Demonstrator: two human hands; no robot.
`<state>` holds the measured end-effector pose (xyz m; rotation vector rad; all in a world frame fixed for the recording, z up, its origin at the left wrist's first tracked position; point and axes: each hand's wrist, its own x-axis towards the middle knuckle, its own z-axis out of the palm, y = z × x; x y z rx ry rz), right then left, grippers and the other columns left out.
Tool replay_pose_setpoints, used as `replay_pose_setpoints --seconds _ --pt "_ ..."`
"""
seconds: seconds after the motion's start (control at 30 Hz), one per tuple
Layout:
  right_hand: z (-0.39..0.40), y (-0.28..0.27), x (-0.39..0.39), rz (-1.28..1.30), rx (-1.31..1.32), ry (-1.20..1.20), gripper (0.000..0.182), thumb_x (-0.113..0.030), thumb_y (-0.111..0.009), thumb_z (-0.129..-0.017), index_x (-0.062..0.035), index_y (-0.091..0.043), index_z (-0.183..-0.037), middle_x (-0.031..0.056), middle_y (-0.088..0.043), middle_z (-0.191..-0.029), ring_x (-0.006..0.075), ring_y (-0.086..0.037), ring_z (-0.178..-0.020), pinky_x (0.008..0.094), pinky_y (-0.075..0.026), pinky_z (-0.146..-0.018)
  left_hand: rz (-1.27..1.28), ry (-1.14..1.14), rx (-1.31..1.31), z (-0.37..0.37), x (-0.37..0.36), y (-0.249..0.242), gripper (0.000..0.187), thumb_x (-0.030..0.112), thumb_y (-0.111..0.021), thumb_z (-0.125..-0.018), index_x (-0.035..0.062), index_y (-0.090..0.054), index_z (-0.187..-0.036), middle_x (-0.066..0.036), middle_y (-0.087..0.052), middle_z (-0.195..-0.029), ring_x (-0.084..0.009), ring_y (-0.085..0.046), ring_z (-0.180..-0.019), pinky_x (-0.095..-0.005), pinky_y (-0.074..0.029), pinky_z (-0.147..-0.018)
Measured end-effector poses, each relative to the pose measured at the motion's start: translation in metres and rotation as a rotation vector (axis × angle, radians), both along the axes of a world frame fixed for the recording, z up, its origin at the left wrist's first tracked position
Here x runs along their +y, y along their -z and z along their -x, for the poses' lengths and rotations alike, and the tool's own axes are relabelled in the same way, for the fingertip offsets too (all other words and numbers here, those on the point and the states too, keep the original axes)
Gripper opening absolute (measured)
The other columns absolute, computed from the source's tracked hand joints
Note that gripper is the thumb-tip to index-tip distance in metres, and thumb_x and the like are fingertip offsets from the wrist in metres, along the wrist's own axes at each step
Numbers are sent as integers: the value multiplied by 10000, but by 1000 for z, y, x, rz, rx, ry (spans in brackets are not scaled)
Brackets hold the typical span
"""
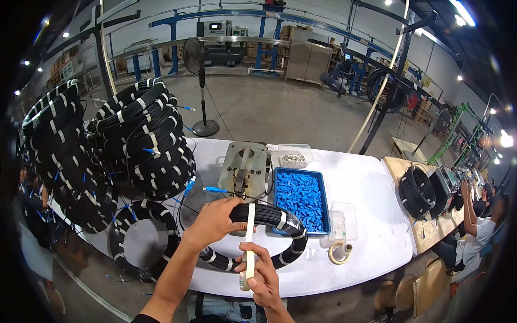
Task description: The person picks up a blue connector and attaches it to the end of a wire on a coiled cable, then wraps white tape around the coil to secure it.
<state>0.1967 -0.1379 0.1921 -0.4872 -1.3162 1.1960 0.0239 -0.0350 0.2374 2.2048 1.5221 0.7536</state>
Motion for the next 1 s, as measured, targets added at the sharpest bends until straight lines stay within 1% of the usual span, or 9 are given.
replay_pose_setpoints --seconds 0.17,0.27,0.3,0.37,0.4,0.47,0.6,0.7,1.0 --pt "10 17 1 45 74 -8 389 -331 -549 -906 31 -654 -1003 194 -432 -1380 279 -489 -1178 415 -431 -986 -6 -14 22 1 1 2 681 542 -744 -774 39 -591 -1207 -182 -658 -1117 -383 -624 -1037 -482 -471 -870" --pt "13 32 9 65 76 5 393 -342 -552 -900 27 -654 -987 194 -434 -1385 288 -483 -1198 413 -434 -978 60 46 39 5 2 -9 667 477 -731 -808 -7 -554 -1233 -216 -632 -1161 -395 -612 -1078 -466 -492 -903" --pt "16 37 14 96 30 100 454 -389 -514 -827 54 -610 -859 234 -491 -1311 304 -558 -1046 406 -487 -867 60 45 38 7 3 -7 667 477 -731 -808 -7 -554 -1233 -216 -632 -1161 -395 -612 -1078 -466 -492 -903" --pt "18 56 31 0 52 135 437 -381 -512 -822 46 -601 -825 242 -516 -1273 304 -562 -1026 404 -486 -864 -38 152 -5 13 7 1 579 361 -720 -821 -14 -554 -1230 -227 -627 -1183 -407 -604 -1085 -459 -489 -920" --pt "19 60 37 -96 76 171 421 -373 -510 -817 39 -593 -792 250 -541 -1235 305 -567 -1006 403 -485 -861 -36 150 -6 15 9 5 579 361 -720 -821 -14 -554 -1230 -227 -627 -1183 -407 -604 -1085 -459 -489 -920" --pt "22 64 43 -99 91 200 381 -354 -516 -799 19 -562 -735 255 -572 -1179 300 -575 -964 395 -477 -857 -142 198 -53 17 10 13 582 322 -707 -777 56 -546 -1269 -203 -646 -1108 -389 -627 -1019 -451 -500 -892" --pt "24 70 52 -161 15 282 354 -351 -530 -779 -8 -503 -695 259 -572 -1174 286 -577 -940 380 -458 -827 -74 161 -45 12 3 5 596 339 -686 -761 55 -555 -1268 -212 -640 -1135 -389 -621 -1047 -446 -496 -910" --pt "28 68 52 -253 -5 371 350 -347 -523 -782 -14 -475 -685 261 -584 -1125 291 -582 -905 391 -461 -848 -145 107 -37 9 0 7 614 386 -686 -762 46 -566 -1260 -212 -634 -1169 -390 -615 -1072 -440 -490 -931" --pt "20 73 61 -271 11 311 307 -310 -518 -774 -17 -439 -727 282 -590 -1122 308 -586 -927 432 -483 -852 -123 27 -16 4 1 8 706 541 -708 -798 -18 -594 -1213 -211 -645 -1167 -375 -628 -1073 -437 -487 -940"
